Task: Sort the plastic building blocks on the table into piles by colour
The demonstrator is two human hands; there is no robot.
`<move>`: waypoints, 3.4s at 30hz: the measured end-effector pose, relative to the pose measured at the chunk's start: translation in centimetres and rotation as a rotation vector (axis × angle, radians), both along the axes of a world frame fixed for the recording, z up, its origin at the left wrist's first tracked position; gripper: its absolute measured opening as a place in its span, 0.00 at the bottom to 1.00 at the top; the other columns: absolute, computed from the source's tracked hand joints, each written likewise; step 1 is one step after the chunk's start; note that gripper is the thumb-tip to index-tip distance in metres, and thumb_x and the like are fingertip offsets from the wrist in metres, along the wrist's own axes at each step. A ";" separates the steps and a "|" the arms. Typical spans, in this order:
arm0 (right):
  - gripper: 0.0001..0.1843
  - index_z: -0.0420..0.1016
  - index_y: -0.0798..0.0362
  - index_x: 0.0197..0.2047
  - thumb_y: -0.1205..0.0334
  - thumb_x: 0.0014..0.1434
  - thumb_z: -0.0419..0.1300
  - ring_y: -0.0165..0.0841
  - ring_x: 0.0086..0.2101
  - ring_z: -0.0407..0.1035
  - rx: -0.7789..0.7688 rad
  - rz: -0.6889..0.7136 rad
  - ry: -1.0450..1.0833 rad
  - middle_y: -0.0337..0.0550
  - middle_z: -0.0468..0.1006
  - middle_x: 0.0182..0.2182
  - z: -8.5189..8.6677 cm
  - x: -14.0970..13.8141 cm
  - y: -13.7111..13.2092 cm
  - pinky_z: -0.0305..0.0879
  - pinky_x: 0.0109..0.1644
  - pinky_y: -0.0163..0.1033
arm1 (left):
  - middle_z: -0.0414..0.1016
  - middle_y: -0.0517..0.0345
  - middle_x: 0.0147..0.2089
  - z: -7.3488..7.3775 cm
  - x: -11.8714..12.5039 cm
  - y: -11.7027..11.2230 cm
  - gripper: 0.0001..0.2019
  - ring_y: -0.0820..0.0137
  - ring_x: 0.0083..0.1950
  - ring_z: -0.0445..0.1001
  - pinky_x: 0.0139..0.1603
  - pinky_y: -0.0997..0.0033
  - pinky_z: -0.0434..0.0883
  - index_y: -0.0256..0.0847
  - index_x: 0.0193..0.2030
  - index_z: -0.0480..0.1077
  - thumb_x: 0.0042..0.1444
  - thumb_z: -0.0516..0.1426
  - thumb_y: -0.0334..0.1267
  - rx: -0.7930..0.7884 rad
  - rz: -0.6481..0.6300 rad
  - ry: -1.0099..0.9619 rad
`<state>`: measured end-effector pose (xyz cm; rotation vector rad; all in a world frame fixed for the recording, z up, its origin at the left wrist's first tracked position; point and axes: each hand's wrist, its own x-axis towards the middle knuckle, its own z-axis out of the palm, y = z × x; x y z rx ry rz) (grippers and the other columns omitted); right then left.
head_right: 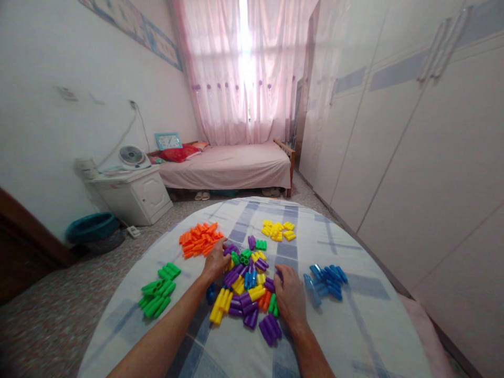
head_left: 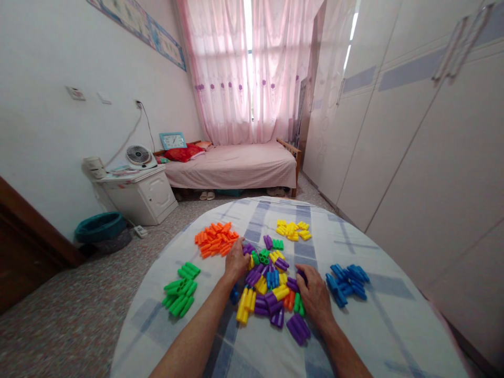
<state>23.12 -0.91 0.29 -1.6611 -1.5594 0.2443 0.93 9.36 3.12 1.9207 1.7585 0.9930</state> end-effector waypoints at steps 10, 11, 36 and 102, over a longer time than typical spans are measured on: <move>0.16 0.72 0.54 0.45 0.61 0.59 0.47 0.37 0.46 0.67 -0.029 0.012 -0.006 0.48 0.74 0.44 0.2 0.0 -0.1 0.60 0.54 0.44 | 0.75 0.53 0.42 0.4 -3.2 -2.4 0.16 0.67 0.43 0.73 0.48 0.67 0.69 0.37 0.44 0.72 0.47 0.53 0.31 0.070 0.077 -0.307; 0.16 0.72 0.55 0.45 0.60 0.59 0.47 0.37 0.46 0.66 -0.028 0.015 -0.006 0.48 0.74 0.44 0.2 0.1 -0.1 0.60 0.54 0.44 | 0.75 0.53 0.41 0.2 -3.8 -3.1 0.16 0.67 0.42 0.73 0.47 0.66 0.69 0.37 0.44 0.72 0.47 0.53 0.32 0.073 0.103 -0.355; 0.22 0.67 0.49 0.54 0.55 0.57 0.58 0.43 0.55 0.58 0.220 0.485 -0.349 0.47 0.71 0.50 4.1 -8.0 -4.1 0.52 0.59 0.53 | 0.70 0.50 0.49 -1.5 -2.7 -10.8 0.16 0.66 0.52 0.70 0.55 0.64 0.67 0.38 0.49 0.67 0.53 0.52 0.31 0.073 0.019 -0.400; 0.17 0.71 0.49 0.51 0.58 0.59 0.54 0.42 0.60 0.54 0.111 0.254 -0.235 0.45 0.71 0.54 2.7 -2.2 -2.1 0.54 0.59 0.53 | 0.72 0.52 0.51 -0.3 -1.8 -10.8 0.05 0.54 0.63 0.60 0.63 0.42 0.51 0.42 0.31 0.72 0.53 0.55 0.38 0.257 -0.035 0.179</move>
